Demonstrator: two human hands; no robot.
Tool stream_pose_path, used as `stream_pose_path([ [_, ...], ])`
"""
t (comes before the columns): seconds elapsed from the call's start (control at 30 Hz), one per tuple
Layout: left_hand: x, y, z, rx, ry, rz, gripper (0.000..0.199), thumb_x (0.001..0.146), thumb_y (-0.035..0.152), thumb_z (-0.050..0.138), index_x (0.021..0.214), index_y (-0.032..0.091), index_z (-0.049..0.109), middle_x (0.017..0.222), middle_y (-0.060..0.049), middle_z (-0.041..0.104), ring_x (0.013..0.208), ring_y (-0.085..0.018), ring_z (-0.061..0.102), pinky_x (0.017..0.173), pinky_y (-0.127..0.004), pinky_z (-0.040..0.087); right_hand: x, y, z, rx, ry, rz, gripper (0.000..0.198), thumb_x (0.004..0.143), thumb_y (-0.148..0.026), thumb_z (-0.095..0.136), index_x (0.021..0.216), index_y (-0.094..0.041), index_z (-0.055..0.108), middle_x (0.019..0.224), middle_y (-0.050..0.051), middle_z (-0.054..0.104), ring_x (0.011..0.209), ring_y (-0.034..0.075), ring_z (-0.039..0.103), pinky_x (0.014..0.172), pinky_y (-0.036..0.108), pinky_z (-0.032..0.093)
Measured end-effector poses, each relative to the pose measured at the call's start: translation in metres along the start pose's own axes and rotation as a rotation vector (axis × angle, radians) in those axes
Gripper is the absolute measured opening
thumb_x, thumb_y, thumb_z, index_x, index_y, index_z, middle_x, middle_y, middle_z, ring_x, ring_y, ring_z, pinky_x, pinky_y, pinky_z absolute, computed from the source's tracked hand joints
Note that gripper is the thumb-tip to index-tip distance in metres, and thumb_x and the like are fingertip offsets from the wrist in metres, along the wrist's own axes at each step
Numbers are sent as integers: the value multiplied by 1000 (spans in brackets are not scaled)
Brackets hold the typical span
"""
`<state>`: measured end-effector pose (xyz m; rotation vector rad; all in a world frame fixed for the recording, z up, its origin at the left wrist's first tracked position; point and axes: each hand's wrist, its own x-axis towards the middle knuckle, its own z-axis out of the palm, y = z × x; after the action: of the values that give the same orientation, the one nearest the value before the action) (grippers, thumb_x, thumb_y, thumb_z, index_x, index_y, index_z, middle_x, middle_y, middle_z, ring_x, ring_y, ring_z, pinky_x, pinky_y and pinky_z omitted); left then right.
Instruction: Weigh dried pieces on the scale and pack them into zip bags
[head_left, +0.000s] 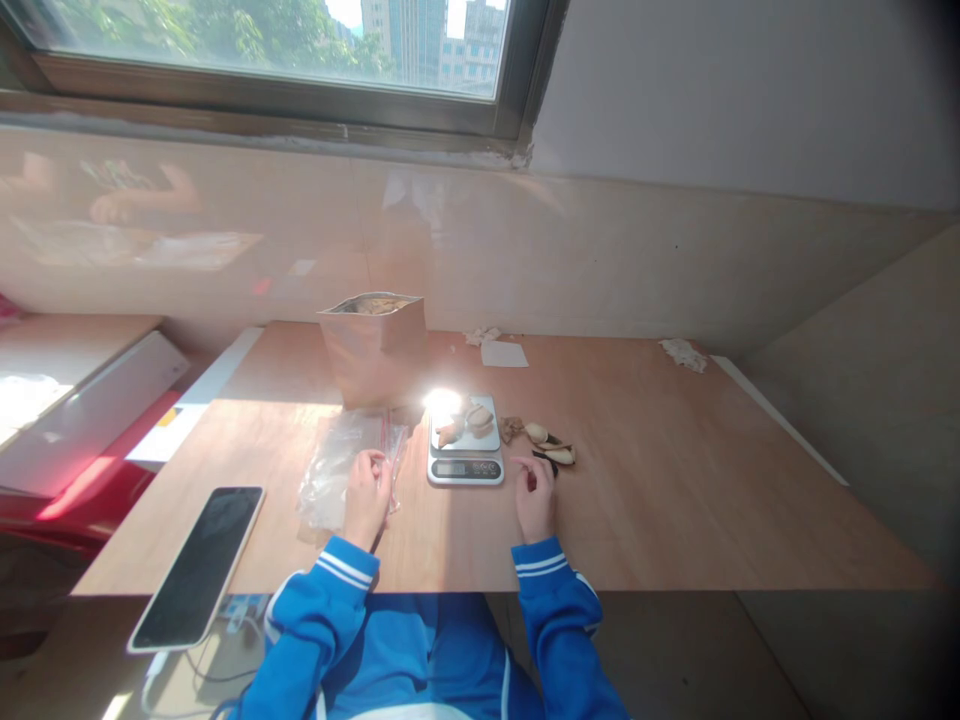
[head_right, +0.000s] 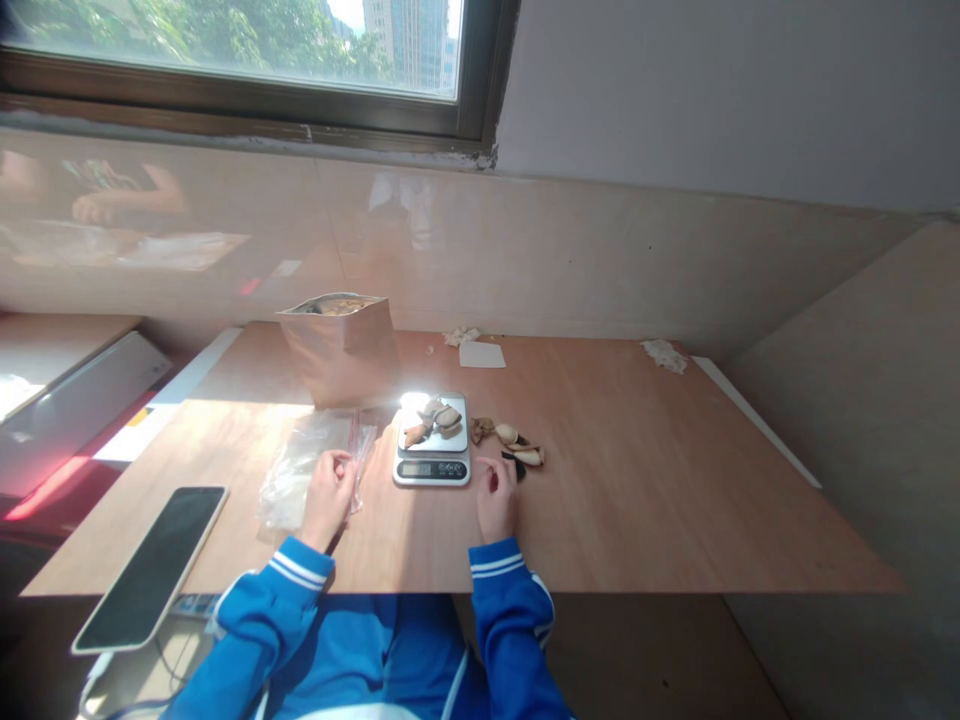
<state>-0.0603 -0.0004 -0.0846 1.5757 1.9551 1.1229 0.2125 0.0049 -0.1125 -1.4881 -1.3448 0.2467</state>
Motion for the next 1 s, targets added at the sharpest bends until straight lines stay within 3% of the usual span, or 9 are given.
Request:
stream_pose_path([
  [0.27,5,10,-7,-41,-15,-18,9,84,32,49,90,25,49,81,-5,54,76,-24,59,72,-42,51,0,1,0,15,-4,7,27,87,-18,40,88,-18,67,88,8,58,80,19,56,71,32,47],
  [0.33,13,31,-20,-48,51,28,10,85,31,50,91,23,52,84,-5,55,75,-22,58,70,-40,51,0,0,0,16,-6,11,27,87,-19,40,88,-18,67,88,8,58,81,20,56,72,33,47],
  [0.4,30,63,-42,-31,203,189,11,86,27,48,94,21,54,88,-6,55,78,-20,56,74,-38,50,0,-1,0,20,-8,14,27,87,-20,40,87,-18,67,88,8,57,82,20,56,73,33,47],
  [0.5,75,117,-77,-6,458,399,20,88,21,46,105,17,56,103,-10,53,85,-19,54,79,-38,50,1,-2,0,25,-6,15,27,87,-19,40,86,-18,67,87,8,57,82,20,56,74,34,47],
  [0.57,114,144,-93,74,538,511,29,88,19,47,115,16,55,112,-12,53,99,-21,53,93,-43,44,1,-2,-1,24,-7,16,28,86,-19,39,86,-18,67,87,8,57,81,20,56,74,34,47],
  [0.67,168,158,-97,324,346,548,30,89,22,47,118,19,56,119,-10,56,120,-23,47,104,-47,33,1,-3,-1,22,-7,15,28,85,-18,39,86,-18,67,87,8,57,83,21,56,75,35,47],
  [0.77,193,148,-85,500,66,554,28,94,23,36,89,17,63,93,-7,66,97,-18,57,102,-42,34,2,-5,-1,18,7,6,28,84,-17,39,84,-18,67,86,8,57,84,21,56,76,35,48],
  [0.9,176,134,-82,581,19,521,41,96,30,25,82,18,61,84,-9,66,85,-20,59,91,-38,40,1,-9,-3,26,37,-3,28,84,-16,39,80,-18,66,86,8,57,86,21,56,76,35,48],
  [1.0,156,136,-97,618,-49,436,37,92,35,31,75,20,61,79,-7,67,80,-22,61,80,-36,44,1,-10,-3,11,128,7,28,85,-15,38,82,-18,65,88,9,56,87,21,56,77,35,48],
])
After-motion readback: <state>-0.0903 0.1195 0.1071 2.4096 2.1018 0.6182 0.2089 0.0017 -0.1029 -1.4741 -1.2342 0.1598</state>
